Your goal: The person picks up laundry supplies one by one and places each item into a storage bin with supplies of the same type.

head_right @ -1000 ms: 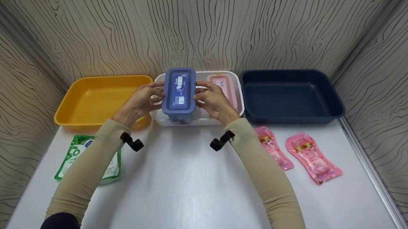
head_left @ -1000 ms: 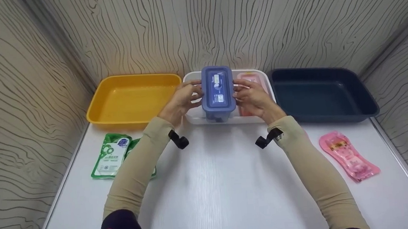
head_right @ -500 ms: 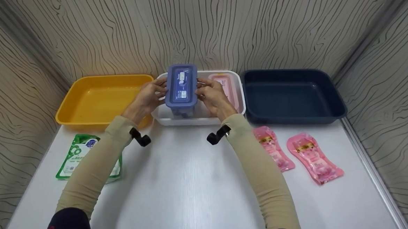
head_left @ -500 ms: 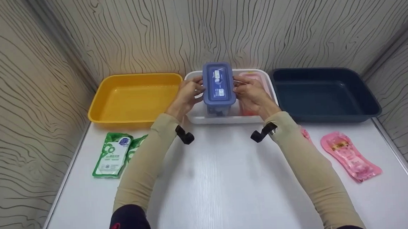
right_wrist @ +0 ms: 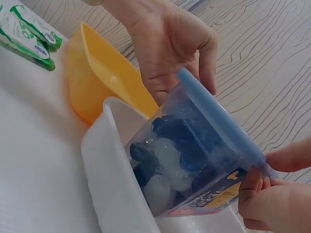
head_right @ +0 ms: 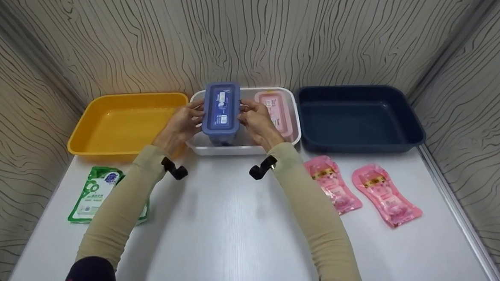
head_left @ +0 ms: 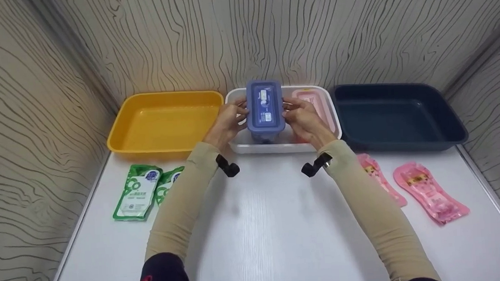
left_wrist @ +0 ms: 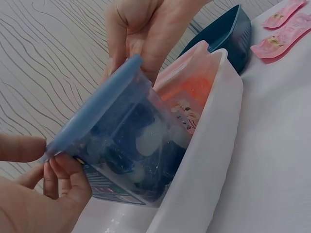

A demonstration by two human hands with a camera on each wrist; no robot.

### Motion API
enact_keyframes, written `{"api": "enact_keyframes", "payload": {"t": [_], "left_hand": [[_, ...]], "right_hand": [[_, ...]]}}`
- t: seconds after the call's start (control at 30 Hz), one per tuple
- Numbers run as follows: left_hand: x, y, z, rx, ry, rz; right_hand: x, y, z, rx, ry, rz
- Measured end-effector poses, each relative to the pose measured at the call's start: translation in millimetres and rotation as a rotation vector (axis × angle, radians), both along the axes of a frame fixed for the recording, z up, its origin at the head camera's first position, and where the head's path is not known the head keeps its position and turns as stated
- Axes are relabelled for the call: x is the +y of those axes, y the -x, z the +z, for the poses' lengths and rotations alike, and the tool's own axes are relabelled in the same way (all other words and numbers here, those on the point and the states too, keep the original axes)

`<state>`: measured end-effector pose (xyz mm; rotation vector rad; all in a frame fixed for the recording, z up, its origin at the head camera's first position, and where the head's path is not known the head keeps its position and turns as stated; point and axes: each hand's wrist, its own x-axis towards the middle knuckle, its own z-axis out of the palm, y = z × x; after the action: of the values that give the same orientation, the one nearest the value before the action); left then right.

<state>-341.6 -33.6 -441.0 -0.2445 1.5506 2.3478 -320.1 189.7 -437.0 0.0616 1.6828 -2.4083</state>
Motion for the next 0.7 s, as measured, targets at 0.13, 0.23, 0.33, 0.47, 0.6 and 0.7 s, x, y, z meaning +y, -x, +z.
{"api": "enact_keyframes", "payload": {"t": [0.13,0.23,0.33,0.47,0.6,0.7], "left_hand": [[1,1.7,-5.7,-0.004,0.009,0.005],[1,3.1,-9.7,0.001,0.037,0.001],[1,3.7,-13.2,0.004,0.067,-0.008],[3,3.6,-16.7,0.008,0.082,-0.014],[6,2.8,-19.9,0.001,0.061,-0.01],[8,2.3,-21.6,-0.008,0.058,-0.009]], "right_hand": [[-2,1.2,-5.8,0.008,-0.016,-0.008],[-4,2.0,-10.3,0.0,-0.02,-0.026],[-7,3.4,-15.0,-0.015,-0.014,-0.051],[-9,3.9,-18.9,-0.013,-0.032,-0.071],[-7,2.1,-20.0,-0.008,-0.06,-0.076],[-6,0.4,-21.9,-0.006,-0.057,-0.084]]}}
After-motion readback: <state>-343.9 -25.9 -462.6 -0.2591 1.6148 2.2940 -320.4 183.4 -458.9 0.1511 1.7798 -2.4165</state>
